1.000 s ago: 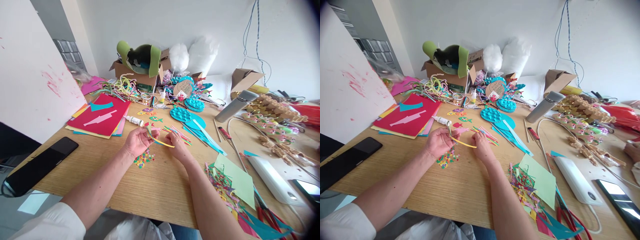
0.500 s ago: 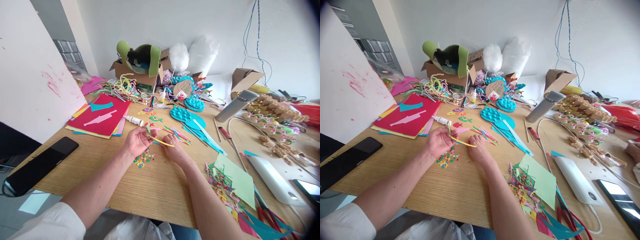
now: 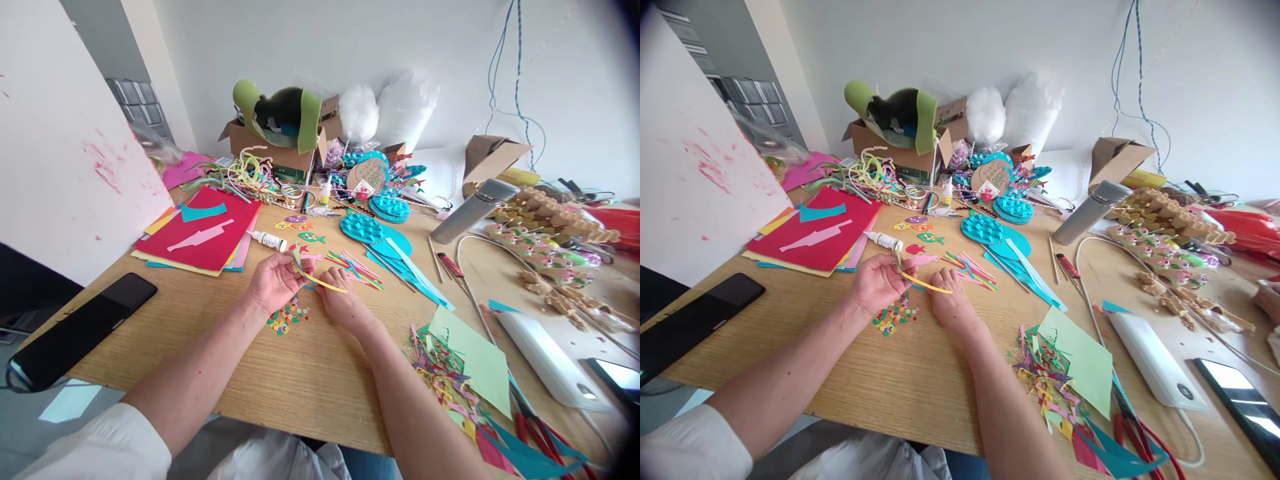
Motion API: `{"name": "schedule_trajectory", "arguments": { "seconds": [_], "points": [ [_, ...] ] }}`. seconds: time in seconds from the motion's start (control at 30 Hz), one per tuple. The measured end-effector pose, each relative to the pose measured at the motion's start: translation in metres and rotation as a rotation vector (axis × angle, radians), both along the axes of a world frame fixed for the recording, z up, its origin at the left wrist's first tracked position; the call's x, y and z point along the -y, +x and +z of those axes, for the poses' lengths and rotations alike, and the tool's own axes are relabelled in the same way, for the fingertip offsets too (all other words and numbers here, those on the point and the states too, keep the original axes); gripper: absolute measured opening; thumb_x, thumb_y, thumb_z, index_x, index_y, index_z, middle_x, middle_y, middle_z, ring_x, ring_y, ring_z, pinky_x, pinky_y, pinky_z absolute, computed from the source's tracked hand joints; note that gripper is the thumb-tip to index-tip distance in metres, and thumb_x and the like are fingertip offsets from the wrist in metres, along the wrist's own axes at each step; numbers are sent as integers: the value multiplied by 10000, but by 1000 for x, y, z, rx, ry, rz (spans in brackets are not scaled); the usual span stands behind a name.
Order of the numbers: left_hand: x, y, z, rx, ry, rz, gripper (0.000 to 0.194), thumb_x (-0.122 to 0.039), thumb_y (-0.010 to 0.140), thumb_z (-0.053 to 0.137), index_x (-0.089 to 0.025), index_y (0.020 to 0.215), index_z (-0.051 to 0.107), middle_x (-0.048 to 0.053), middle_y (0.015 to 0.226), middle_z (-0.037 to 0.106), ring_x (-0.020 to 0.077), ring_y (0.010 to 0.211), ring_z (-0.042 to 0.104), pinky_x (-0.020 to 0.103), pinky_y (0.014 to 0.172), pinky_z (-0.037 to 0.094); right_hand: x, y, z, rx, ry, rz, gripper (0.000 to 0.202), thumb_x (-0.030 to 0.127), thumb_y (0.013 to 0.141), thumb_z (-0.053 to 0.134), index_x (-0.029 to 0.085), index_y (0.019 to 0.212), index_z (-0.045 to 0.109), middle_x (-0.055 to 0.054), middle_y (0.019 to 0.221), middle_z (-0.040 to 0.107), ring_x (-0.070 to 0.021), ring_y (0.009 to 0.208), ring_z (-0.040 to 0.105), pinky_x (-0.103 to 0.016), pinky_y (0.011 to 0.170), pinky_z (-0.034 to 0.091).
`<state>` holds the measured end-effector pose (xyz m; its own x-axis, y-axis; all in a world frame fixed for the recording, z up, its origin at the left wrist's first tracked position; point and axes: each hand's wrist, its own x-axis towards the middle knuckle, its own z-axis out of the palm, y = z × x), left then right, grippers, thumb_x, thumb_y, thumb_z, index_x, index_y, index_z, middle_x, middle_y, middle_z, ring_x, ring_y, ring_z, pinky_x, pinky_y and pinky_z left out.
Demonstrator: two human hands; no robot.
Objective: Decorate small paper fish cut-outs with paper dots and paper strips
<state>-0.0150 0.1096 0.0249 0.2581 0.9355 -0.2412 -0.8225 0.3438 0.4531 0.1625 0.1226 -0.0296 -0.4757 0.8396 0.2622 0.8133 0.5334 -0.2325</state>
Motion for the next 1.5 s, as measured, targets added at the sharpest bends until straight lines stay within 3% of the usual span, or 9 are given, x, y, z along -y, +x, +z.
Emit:
{"name": "schedule_trajectory", "arguments": {
  "seconds": [0.17, 0.3, 0.57, 0.7, 0.83, 0.93, 1.1, 1.33, 1.5],
  "points": [
    [0, 0, -2, 7, 3, 4, 171, -90, 743, 498, -130, 688, 655, 99, 701, 735, 212, 715, 714, 358, 779, 552, 0, 0, -6, 15, 44, 17, 142, 87, 867, 454, 185, 795, 527, -128, 867, 564, -264, 846, 465, -374, 744, 400],
    [0, -1, -2, 1, 3, -3, 161, -93, 732, 504, -127, 693, 657, 108, 703, 734, 232, 766, 720, 369, 805, 547, -3, 5, -6, -135, 46, 9, 185, 33, 813, 406, 201, 769, 471, -108, 833, 556, -240, 800, 471, -354, 704, 396],
    [0, 4, -1, -78, 36, 17, 109, -88, 670, 553, -147, 671, 645, 94, 721, 732, 267, 933, 705, 419, 909, 503, -6, 8, 13, -499, 49, -80, 131, 115, 844, 366, 236, 795, 353, -25, 740, 521, -175, 660, 474, -290, 610, 367],
    [1, 5, -3, -144, 82, -35, 70, -89, 663, 600, -148, 667, 637, 96, 967, 742, 251, 980, 693, 362, 884, 509, -2, 7, 22, -411, 224, -111, 144, 110, 874, 343, 236, 805, 355, -36, 750, 511, -195, 699, 460, -309, 648, 358],
    [1, 4, -2, -106, 69, -36, 75, -94, 665, 601, -148, 693, 645, 89, 1098, 714, 241, 984, 692, 285, 759, 531, 2, 7, 29, -231, 351, -105, 171, 82, 892, 355, 234, 815, 373, -51, 775, 504, -225, 767, 445, -331, 696, 346],
    [1, 4, -1, -84, 45, -38, 94, -86, 672, 583, -140, 707, 652, 97, 1070, 718, 242, 978, 696, 276, 748, 538, 5, 7, 32, -146, 386, -87, 182, 66, 899, 358, 229, 826, 389, -59, 795, 509, -235, 786, 437, -340, 710, 338],
    [0, 4, -1, -69, 59, -37, 94, -73, 687, 560, -135, 683, 631, 125, 1022, 725, 255, 991, 693, 346, 864, 538, 8, 4, 36, -128, 380, -59, 168, 84, 923, 371, 225, 840, 409, -59, 818, 514, -232, 783, 434, -331, 689, 327],
    [-2, 3, -2, -138, 6, -9, 119, -73, 671, 552, -146, 724, 630, 94, 1044, 724, 243, 940, 707, 321, 780, 560, 10, 3, 41, -178, 440, -21, 167, 89, 943, 365, 224, 852, 401, -58, 819, 500, -227, 785, 429, -346, 726, 362],
    [-1, 4, -3, -142, 40, -4, 106, -74, 664, 564, -146, 711, 625, 98, 982, 739, 251, 990, 694, 396, 933, 518, 9, 2, 40, -204, 429, -4, 169, 83, 939, 358, 224, 855, 399, -56, 824, 498, -221, 779, 435, -345, 717, 374]
  ]
}}
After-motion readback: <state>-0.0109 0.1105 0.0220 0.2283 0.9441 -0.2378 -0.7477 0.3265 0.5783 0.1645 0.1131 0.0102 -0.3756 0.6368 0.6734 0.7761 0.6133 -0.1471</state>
